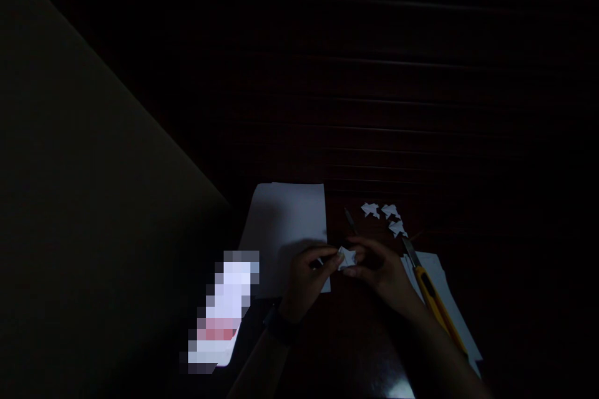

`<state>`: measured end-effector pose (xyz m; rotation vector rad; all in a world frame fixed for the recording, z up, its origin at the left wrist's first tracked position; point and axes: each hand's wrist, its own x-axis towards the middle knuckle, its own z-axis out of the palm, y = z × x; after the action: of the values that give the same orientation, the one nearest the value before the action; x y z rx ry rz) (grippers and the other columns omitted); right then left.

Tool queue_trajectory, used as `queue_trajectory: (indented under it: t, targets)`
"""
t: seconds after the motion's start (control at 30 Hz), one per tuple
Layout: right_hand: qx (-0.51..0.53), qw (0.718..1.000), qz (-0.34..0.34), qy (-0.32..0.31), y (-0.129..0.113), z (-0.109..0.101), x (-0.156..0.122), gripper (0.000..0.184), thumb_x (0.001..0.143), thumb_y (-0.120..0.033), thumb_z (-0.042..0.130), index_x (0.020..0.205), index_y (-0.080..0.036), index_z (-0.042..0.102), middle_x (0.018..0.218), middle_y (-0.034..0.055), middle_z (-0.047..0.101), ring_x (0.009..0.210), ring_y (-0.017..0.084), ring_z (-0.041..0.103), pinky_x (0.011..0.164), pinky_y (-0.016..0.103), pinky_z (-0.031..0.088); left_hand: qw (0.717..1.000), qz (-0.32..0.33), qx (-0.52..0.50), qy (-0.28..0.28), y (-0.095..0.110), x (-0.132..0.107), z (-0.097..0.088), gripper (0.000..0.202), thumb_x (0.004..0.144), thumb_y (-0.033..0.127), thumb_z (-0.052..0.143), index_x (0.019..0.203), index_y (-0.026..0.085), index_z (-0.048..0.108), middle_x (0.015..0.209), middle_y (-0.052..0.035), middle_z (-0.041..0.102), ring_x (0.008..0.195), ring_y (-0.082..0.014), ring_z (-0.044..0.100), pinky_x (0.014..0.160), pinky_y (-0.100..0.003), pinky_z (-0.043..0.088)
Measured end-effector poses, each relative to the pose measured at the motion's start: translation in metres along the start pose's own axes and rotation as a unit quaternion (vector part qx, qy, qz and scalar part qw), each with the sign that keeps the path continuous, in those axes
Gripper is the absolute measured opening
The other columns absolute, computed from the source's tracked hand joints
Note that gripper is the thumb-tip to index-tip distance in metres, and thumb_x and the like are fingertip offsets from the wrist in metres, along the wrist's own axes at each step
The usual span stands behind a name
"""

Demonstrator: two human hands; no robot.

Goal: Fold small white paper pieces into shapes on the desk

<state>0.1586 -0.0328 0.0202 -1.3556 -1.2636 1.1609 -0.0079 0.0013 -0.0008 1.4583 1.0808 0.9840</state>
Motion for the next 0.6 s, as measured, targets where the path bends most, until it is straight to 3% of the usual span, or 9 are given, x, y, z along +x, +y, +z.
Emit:
queue_trajectory:
  t: [0.27, 0.37, 0.47, 0.6]
  targets:
    - [-0.005, 0.999, 0.027, 0.046, 0.002, 0.005, -0.001, 0.049, 0.07, -0.035, 0.069, 0.115, -0.021, 0.054, 0.063, -0.0022, 0.063, 0.062, 0.016, 0.06, 0.062, 0.028, 0.047, 0.995, -0.05, -0.085, -0.014, 0.0, -0.002, -0.001, 0.027, 0.076, 0.032, 0.063, 0.095, 0.014, 0.068, 0.091, -0.0089, 0.07, 0.084, -0.0219, 0.064, 0.074, -0.03, 0.051]
    - [-0.006, 0.998, 0.039, 0.039, 0.005, 0.008, -0.001, 0.049, 0.071, -0.037, 0.068, 0.116, -0.02, 0.054, 0.057, -0.0024, 0.062, 0.055, 0.016, 0.059, 0.056, 0.026, 0.045, 0.991, -0.064, -0.119, -0.025, 0.001, -0.002, 0.001, 0.03, 0.076, 0.031, 0.063, 0.101, 0.014, 0.064, 0.093, -0.0092, 0.069, 0.086, -0.0218, 0.064, 0.076, -0.03, 0.05]
    - [0.008, 0.998, 0.057, 0.023, 0.007, 0.01, -0.001, 0.053, 0.072, -0.039, 0.067, 0.119, -0.019, 0.051, 0.056, -0.0013, 0.064, 0.052, 0.016, 0.06, 0.051, 0.025, 0.045, 0.987, -0.076, -0.136, -0.043, 0.003, -0.002, 0.001, 0.036, 0.078, 0.032, 0.061, 0.109, 0.014, 0.06, 0.087, -0.0083, 0.07, 0.079, -0.0204, 0.065, 0.069, -0.028, 0.051]
    - [0.02, 0.999, 0.045, 0.005, 0.005, 0.011, -0.003, 0.049, 0.076, -0.037, 0.063, 0.12, -0.021, 0.049, 0.059, -0.0015, 0.064, 0.055, 0.017, 0.062, 0.053, 0.026, 0.046, 0.985, -0.087, -0.137, -0.054, 0.003, -0.001, 0.001, 0.044, 0.078, 0.033, 0.06, 0.118, 0.015, 0.053, 0.083, -0.008, 0.069, 0.074, -0.0196, 0.065, 0.064, -0.027, 0.05]
